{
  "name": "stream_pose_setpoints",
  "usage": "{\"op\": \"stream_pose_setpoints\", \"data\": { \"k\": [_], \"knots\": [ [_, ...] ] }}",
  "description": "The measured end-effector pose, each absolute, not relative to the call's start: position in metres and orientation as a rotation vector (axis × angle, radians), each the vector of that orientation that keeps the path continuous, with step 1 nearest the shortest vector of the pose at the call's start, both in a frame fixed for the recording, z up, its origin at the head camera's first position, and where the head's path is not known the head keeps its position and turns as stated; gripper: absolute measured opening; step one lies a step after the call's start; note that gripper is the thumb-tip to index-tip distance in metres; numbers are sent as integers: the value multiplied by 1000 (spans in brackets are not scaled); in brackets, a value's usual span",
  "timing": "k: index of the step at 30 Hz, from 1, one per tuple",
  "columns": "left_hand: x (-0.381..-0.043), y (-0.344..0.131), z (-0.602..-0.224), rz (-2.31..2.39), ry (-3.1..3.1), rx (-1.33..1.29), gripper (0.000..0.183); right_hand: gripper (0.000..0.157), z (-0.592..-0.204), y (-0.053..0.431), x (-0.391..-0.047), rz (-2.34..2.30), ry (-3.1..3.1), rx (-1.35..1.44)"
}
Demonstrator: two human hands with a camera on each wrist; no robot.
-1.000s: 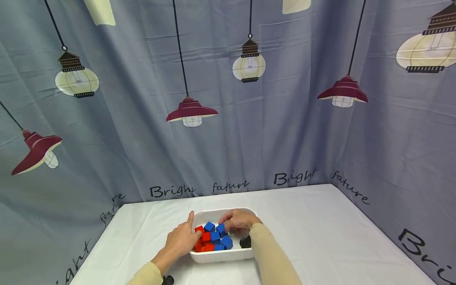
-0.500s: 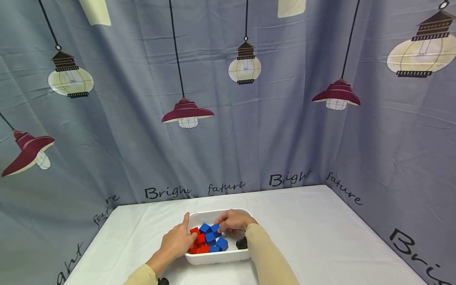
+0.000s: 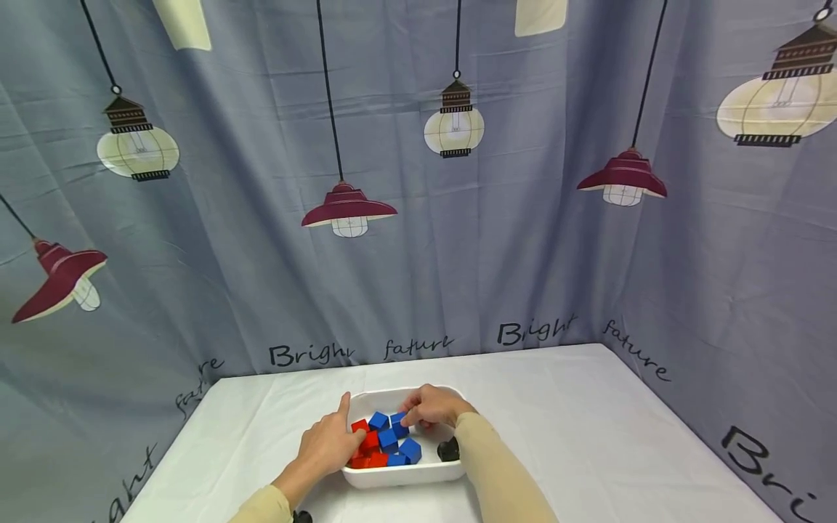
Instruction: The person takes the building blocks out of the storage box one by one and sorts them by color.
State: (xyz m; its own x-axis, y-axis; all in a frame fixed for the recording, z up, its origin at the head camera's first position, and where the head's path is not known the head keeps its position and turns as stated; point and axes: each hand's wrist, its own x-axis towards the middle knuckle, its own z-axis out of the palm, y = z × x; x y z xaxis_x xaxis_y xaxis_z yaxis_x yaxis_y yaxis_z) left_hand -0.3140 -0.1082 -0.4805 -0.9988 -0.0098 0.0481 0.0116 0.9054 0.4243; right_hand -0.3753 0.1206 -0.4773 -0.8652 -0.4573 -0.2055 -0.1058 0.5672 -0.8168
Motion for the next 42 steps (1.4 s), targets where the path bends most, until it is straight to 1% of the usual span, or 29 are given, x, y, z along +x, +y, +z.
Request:
{"op": "stream_pose_setpoints", "data": {
  "k": [6, 12, 17, 24, 28, 42],
  "knots": [
    [-310, -111, -480, -638, -3029, -18, 81, 16, -475, 118, -374, -1248, 2370, -504],
    [-312, -107, -480, -660, -3023, -8, 82, 18, -455, 124, -376, -1229, 2374, -538],
    [-313, -108, -480, -681, -3052, 3, 85, 20, -445, 130, -376, -1236, 2387, -560],
    [-313, -115, -479, -641, -3081, -61, 89, 24, -435, 138, -375, -1238, 2408, -623],
    [-313, -116, -481, -585, -3051, -126, 89, 25, -427, 145, -373, -1262, 2440, -597],
    [-312, -116, -486, -381, -2923, -199, 75, 35, -425, 190, -375, -1350, 2506, -521]
  ]
}}
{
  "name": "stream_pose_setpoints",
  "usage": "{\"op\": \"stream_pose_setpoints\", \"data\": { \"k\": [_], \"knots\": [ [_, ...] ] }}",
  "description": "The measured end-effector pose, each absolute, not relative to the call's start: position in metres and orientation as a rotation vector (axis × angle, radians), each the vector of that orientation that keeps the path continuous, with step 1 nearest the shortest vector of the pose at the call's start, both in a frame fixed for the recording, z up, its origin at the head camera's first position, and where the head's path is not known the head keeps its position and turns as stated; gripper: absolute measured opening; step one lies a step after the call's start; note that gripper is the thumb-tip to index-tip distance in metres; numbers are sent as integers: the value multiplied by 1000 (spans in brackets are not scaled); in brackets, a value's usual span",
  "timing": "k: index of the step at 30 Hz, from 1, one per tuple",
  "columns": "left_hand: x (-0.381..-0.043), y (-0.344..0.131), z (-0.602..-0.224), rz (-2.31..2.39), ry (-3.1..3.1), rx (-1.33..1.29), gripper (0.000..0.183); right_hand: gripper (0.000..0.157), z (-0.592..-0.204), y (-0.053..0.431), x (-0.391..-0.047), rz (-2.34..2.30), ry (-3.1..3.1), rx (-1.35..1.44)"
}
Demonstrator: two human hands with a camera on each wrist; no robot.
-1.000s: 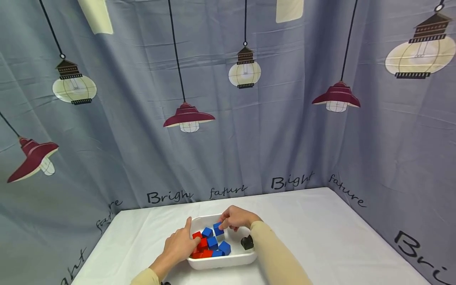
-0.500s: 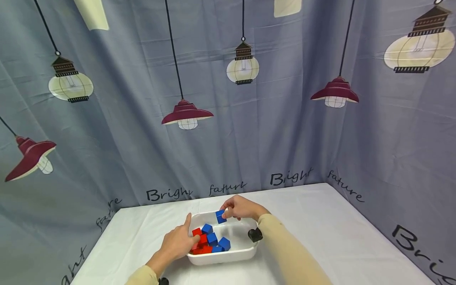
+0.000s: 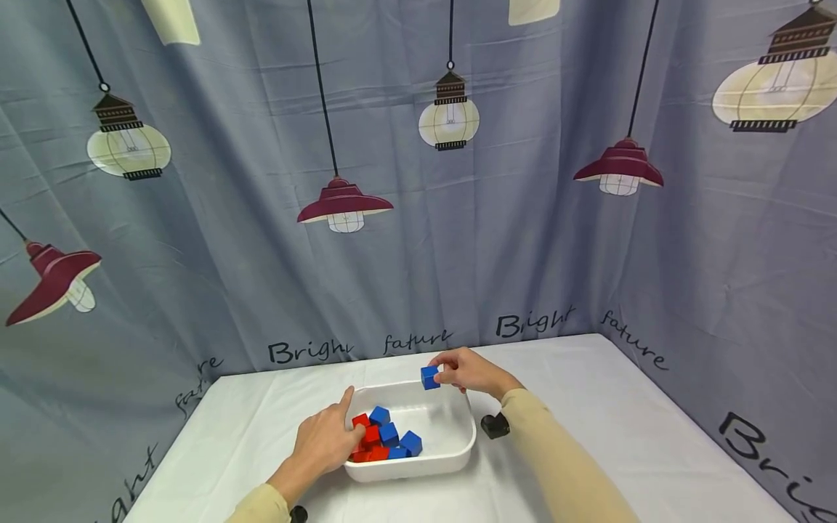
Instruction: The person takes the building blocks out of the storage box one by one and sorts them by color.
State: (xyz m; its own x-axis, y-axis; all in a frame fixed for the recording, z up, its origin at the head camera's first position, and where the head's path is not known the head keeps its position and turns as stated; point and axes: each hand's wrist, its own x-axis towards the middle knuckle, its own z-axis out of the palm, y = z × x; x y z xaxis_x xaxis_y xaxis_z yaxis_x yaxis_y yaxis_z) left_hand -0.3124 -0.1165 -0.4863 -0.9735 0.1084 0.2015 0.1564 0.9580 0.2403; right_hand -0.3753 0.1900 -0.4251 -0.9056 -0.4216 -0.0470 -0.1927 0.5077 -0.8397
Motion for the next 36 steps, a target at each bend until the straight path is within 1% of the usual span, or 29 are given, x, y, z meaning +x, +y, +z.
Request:
{"op": "stream_pose_setpoints", "data": {
  "k": [5, 13, 26, 36],
  "knots": [
    [-311, -116, -487, -401, -2930, -186, 73, 36, -428, 202, -376, -1378, 2530, -478],
    [-310, -116, -487, -444, -2960, -151, 76, 43, -437, 221, -380, -1416, 2559, -408],
    [-311, -114, -483, -420, -2978, -158, 79, 43, -456, 246, -382, -1500, 2595, -249],
    [-311, -115, -483, -433, -2986, -165, 79, 38, -481, 260, -380, -1523, 2624, -139]
  ]
}}
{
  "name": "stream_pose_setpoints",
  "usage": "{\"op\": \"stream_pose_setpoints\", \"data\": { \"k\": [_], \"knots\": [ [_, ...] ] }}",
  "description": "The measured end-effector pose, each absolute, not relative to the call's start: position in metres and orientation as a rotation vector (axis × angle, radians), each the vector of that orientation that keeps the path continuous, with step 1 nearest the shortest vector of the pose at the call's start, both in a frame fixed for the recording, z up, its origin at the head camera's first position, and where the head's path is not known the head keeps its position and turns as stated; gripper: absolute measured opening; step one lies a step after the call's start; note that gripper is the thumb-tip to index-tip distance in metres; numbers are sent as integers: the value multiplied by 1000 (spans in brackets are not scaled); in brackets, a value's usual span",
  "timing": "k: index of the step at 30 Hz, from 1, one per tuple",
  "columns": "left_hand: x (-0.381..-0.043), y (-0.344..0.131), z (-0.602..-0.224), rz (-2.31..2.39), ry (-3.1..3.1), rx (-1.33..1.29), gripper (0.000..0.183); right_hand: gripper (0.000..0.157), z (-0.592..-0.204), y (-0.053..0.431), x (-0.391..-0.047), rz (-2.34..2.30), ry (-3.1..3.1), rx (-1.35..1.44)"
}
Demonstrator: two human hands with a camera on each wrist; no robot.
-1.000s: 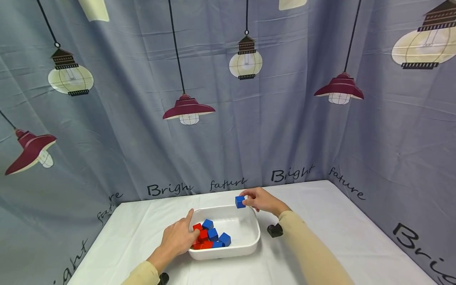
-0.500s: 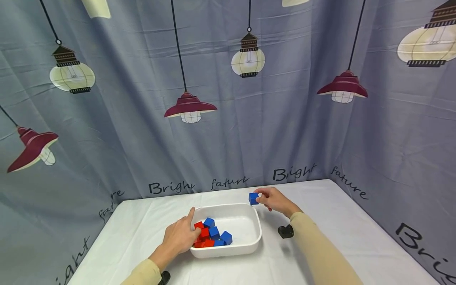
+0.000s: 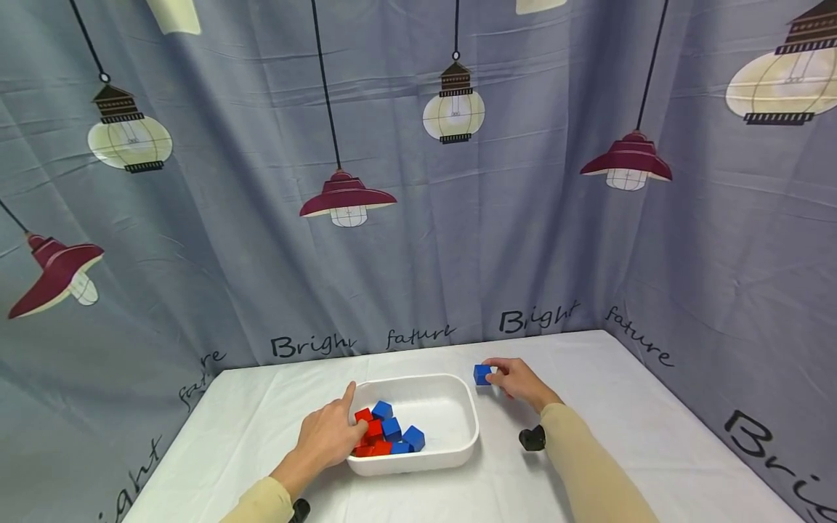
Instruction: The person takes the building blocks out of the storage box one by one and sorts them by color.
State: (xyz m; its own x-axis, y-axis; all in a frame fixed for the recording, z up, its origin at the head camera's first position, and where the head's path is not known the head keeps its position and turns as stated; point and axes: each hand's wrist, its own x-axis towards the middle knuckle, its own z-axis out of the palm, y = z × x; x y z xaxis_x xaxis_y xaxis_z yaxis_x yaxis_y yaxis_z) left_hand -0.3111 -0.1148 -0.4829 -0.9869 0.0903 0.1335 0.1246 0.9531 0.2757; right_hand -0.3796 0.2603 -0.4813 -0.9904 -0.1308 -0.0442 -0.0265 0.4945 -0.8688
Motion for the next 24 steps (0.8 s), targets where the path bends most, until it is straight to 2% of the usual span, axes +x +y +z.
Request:
{"op": "stream_pose_setpoints", "data": {
  "k": [15, 24],
  "knots": [
    [-309, -115, -484, -449, -2980, -175, 78, 41, -502, 259, -377, -1372, 2743, -68],
    [-309, -115, -482, -462, -2983, -163, 78, 42, -500, 255, -374, -1332, 2762, -25]
  ]
}}
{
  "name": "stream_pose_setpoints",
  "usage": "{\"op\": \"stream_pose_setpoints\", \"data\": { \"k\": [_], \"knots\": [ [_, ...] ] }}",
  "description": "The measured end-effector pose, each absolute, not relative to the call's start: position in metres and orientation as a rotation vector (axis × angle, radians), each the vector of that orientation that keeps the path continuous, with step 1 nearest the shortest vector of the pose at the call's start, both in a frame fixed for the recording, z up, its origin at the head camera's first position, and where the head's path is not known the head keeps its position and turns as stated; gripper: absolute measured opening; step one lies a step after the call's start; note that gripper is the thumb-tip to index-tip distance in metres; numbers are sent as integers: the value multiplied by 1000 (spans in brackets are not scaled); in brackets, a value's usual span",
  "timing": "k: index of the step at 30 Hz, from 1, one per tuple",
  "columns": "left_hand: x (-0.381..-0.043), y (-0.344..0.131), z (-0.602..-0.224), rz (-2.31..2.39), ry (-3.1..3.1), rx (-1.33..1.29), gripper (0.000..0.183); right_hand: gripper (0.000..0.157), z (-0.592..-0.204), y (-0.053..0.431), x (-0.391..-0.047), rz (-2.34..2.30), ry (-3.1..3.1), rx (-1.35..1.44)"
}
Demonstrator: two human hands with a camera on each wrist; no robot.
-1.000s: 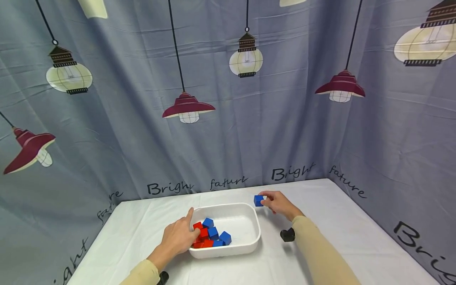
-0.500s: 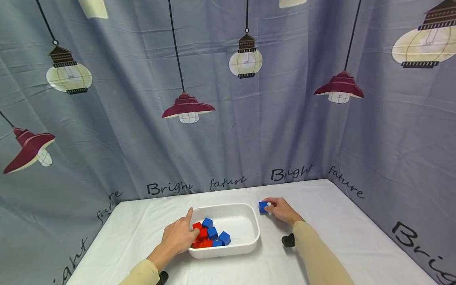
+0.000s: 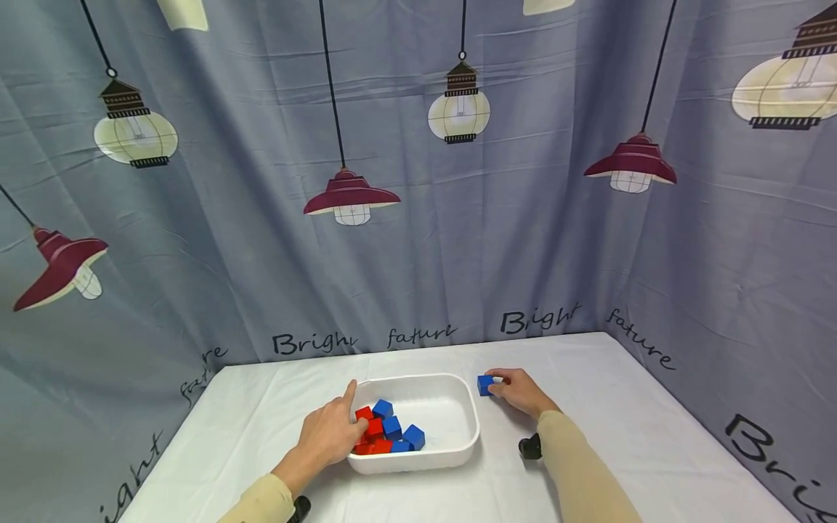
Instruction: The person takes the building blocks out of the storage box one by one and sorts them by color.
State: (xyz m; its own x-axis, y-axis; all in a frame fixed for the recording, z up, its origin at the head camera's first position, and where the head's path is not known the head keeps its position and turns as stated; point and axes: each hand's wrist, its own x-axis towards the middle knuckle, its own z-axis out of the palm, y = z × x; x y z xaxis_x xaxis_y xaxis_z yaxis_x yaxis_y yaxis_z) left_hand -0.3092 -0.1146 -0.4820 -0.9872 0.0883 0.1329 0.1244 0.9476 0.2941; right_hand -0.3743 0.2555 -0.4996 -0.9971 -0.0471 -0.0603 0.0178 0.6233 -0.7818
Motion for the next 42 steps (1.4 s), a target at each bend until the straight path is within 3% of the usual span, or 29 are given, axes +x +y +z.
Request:
{"op": "stream_pose_setpoints", "data": {
  "k": [22, 42],
  "knots": [
    [-310, -115, -482, -455, -2983, -161, 77, 46, -502, 260, -377, -1392, 2705, 22],
    [-311, -115, -484, -464, -2988, -156, 77, 61, -492, 260, -375, -1448, 2656, 16]
  ]
}}
